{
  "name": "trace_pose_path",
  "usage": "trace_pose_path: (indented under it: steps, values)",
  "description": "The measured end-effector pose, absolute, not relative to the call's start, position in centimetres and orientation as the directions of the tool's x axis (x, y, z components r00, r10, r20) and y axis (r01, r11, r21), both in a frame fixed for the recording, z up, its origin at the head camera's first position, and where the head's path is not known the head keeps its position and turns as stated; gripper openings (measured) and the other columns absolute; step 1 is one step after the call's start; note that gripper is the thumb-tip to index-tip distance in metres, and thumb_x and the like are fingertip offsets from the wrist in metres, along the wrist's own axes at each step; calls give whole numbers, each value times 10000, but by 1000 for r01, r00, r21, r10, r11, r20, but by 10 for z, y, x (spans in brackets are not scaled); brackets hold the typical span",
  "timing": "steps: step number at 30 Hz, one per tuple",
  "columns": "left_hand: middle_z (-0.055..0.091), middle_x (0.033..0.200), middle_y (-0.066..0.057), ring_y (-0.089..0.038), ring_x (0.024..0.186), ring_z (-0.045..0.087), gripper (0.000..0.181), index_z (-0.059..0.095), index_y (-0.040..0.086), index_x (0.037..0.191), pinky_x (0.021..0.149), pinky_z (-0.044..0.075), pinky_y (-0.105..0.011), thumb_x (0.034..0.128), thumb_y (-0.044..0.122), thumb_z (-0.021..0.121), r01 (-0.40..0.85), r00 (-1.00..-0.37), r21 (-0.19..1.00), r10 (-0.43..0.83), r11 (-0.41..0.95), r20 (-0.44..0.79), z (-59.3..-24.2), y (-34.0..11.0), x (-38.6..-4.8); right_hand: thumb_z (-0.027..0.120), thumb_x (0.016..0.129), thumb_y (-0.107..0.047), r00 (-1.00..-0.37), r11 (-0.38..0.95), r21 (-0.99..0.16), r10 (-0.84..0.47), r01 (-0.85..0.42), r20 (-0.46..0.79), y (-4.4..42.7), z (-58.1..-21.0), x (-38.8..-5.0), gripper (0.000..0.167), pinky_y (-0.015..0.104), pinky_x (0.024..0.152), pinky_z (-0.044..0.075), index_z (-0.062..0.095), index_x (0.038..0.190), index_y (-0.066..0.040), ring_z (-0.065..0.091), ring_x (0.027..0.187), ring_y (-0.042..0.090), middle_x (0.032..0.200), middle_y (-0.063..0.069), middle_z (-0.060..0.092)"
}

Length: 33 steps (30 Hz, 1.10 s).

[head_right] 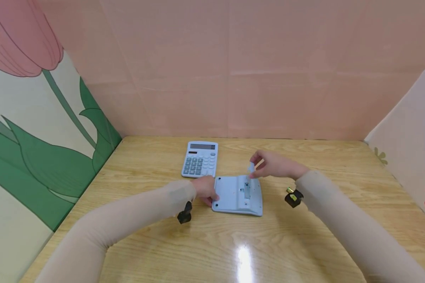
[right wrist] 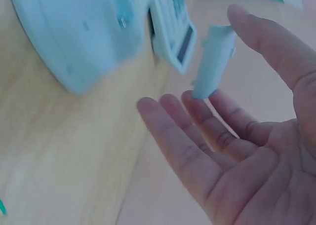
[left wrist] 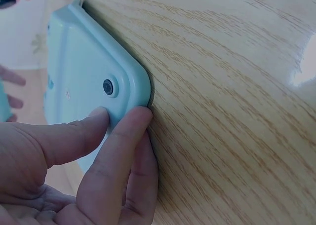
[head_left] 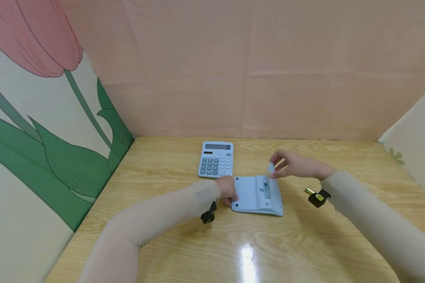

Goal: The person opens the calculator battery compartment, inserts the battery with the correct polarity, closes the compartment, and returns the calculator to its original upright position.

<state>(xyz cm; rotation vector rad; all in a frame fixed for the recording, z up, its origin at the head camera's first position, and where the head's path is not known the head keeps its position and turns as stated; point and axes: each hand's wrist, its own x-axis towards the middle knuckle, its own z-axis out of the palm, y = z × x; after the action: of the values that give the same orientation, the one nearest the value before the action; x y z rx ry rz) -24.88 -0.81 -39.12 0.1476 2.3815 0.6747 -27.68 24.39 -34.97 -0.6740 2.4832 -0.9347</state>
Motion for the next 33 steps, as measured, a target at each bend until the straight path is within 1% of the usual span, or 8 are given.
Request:
trace_pose_path:
  steps: [5, 9, 11, 13, 17, 23, 27, 33]
  values:
    - [669, 764, -113, -152, 566, 654, 175, 619, -51, 947, 550, 572, -209, 899, 100, 693, -75, -781, 507, 266, 858, -565, -390, -8, -248, 721, 878, -347, -866, 693, -660, -485, -292, -125, 258, -348, -296, 634, 482, 933, 543, 431, 1309, 16, 577, 1162, 396, 1263, 206, 508]
    - [667, 764, -112, -158, 580, 663, 190, 613, -57, 966, 553, 571, -207, 899, 101, 695, -87, -779, 507, 259, 858, -572, -390, -8, -247, 703, 883, -403, -912, 750, -609, -397, -257, -104, 264, -354, -309, 721, 539, 942, 510, 387, 1343, 54, 535, 1175, 439, 1298, 259, 471]
    - [666, 765, -112, -158, 581, 663, 195, 612, -57, 976, 552, 569, -207, 899, 103, 694, -91, -778, 504, 255, 859, -575, -390, -8, -247, 701, 870, -453, -933, 796, -561, -343, -228, -108, 266, -358, -314, 768, 557, 950, 489, 387, 1338, 69, 514, 1179, 444, 1305, 276, 469]
    - [667, 772, -114, -158, 585, 662, 197, 611, -55, 980, 559, 573, -211, 900, 106, 693, -92, -777, 502, 253, 860, -576, -389, -8, -247, 704, 867, -451, -946, 831, -519, -302, -202, -115, 267, -364, -319, 778, 579, 955, 470, 393, 1323, 97, 499, 1175, 456, 1296, 303, 473]
    - [676, 795, -127, -161, 596, 665, 193, 610, -52, 968, 598, 591, -228, 898, 106, 697, -90, -776, 501, 255, 861, -577, -390, -8, -247, 697, 885, -387, -954, 882, -444, -253, -158, -161, 268, -377, -323, 734, 592, 965, 458, 402, 1295, 146, 499, 1152, 469, 1271, 341, 485]
    - [680, 794, -126, -155, 581, 658, 186, 615, -43, 940, 612, 598, -239, 893, 113, 704, -79, -779, 494, 255, 866, -573, -391, -6, -248, 695, 886, -314, -937, 902, -399, -271, -167, -220, 268, -396, -323, 654, 541, 894, 512, 448, 1227, 186, 572, 1037, 420, 1196, 354, 541]
    - [673, 778, -119, -146, 558, 643, 201, 617, -44, 957, 604, 596, -237, 892, 124, 707, -77, -780, 485, 250, 871, -573, -392, -6, -249, 732, 854, -298, -936, 906, -383, -277, -180, -215, 267, -403, -325, 628, 511, 867, 530, 490, 1171, 188, 601, 958, 373, 1117, 328, 589]
    - [666, 754, -115, -137, 532, 622, 212, 612, -44, 960, 570, 584, -227, 892, 132, 708, -79, -781, 472, 240, 878, -577, -393, -6, -252, 761, 824, -321, -937, 920, -363, -246, -145, -248, 263, -401, -326, 628, 469, 828, 542, 510, 1141, 160, 598, 914, 339, 1069, 282, 608]
